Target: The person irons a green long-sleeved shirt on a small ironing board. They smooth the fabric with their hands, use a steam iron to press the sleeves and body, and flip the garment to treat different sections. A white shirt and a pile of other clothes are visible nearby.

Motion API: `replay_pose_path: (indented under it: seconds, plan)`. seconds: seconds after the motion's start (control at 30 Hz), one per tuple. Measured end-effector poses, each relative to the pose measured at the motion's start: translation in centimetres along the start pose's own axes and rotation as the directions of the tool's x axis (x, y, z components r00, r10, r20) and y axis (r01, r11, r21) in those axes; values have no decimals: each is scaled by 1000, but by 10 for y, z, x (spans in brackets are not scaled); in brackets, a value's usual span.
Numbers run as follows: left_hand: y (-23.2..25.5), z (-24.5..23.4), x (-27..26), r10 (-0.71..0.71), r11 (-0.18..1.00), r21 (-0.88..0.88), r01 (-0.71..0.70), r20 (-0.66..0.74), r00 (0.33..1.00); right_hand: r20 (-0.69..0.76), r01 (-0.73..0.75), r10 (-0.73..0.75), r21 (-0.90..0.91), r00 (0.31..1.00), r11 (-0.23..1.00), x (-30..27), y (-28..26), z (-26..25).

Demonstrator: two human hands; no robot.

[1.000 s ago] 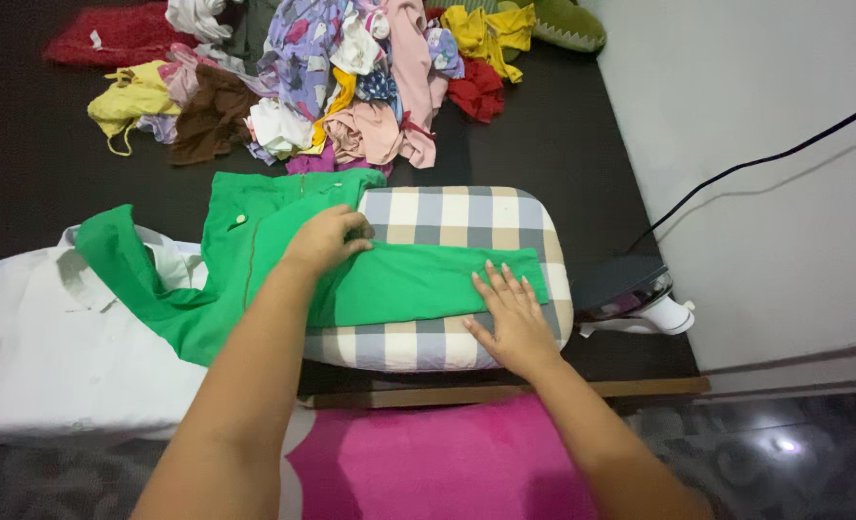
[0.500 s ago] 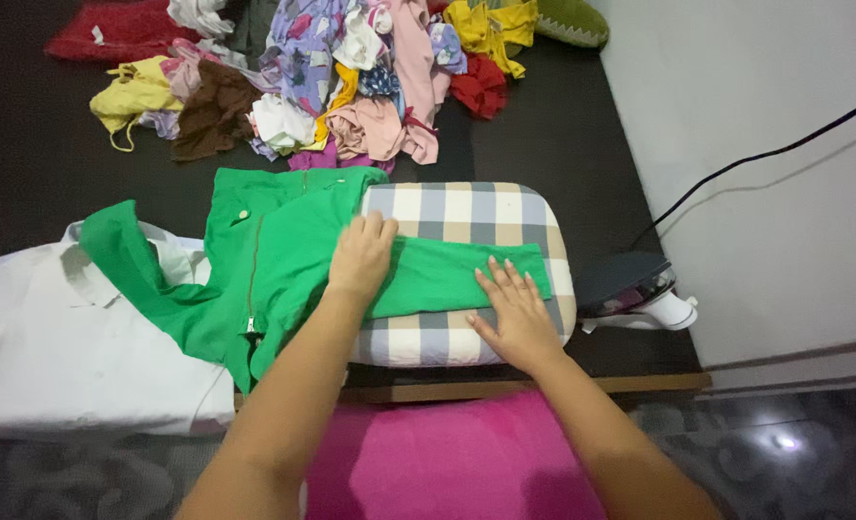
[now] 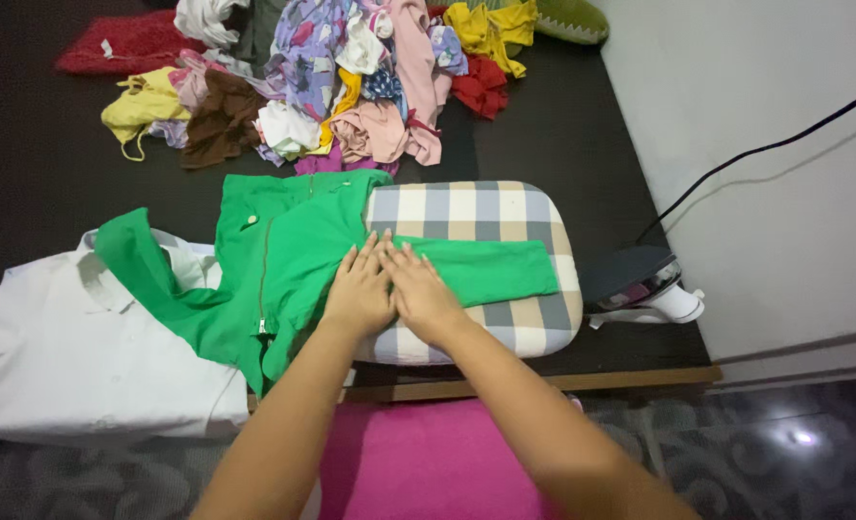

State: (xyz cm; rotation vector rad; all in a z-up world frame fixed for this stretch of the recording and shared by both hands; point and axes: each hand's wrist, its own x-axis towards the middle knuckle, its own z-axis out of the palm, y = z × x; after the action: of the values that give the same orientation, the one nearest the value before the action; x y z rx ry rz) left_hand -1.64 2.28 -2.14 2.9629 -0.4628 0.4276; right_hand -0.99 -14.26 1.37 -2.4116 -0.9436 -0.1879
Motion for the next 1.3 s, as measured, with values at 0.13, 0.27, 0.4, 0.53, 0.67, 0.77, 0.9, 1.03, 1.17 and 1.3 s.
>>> replay_pose_path:
  seconds: [0.13,0.27,0.4,0.53,0.67,0.77,0.9,1.03,1.17,1.3]
  plan:
    - [9,-21,1,-100,995,3,103,248,964,129,-106,121,-120,984,987,1,18,-16]
    - [23,-42,6,-143,983,-72,171,287,947,248,-239,362,-414,899,878,-22,44,-57]
    - [29,-46,7,-165,983,-35,182,282,945,177,-348,455,-428,873,834,-45,71,-78]
    - [29,-50,5,-153,985,-34,171,307,939,115,-372,487,-502,866,781,-56,87,-81]
    - [31,-58,19,-203,976,29,216,482,853,102,-411,502,-448,859,794,-66,93,-85]
    - [46,-55,33,-256,966,109,236,558,789,-8,-464,486,-311,874,829,-87,99,-92]
    - [95,-49,50,-174,966,-72,247,525,833,-405,-347,469,340,785,874,-170,100,-102]
    - [153,-59,47,-151,967,-95,235,529,835,-562,-600,795,561,230,570,-232,146,-120]
    - [179,-46,48,101,951,-306,38,428,898,-456,-669,878,608,146,428,-263,223,-138]
    - [160,-25,24,142,710,-703,30,185,972,-175,-429,873,816,455,387,-260,280,-132]
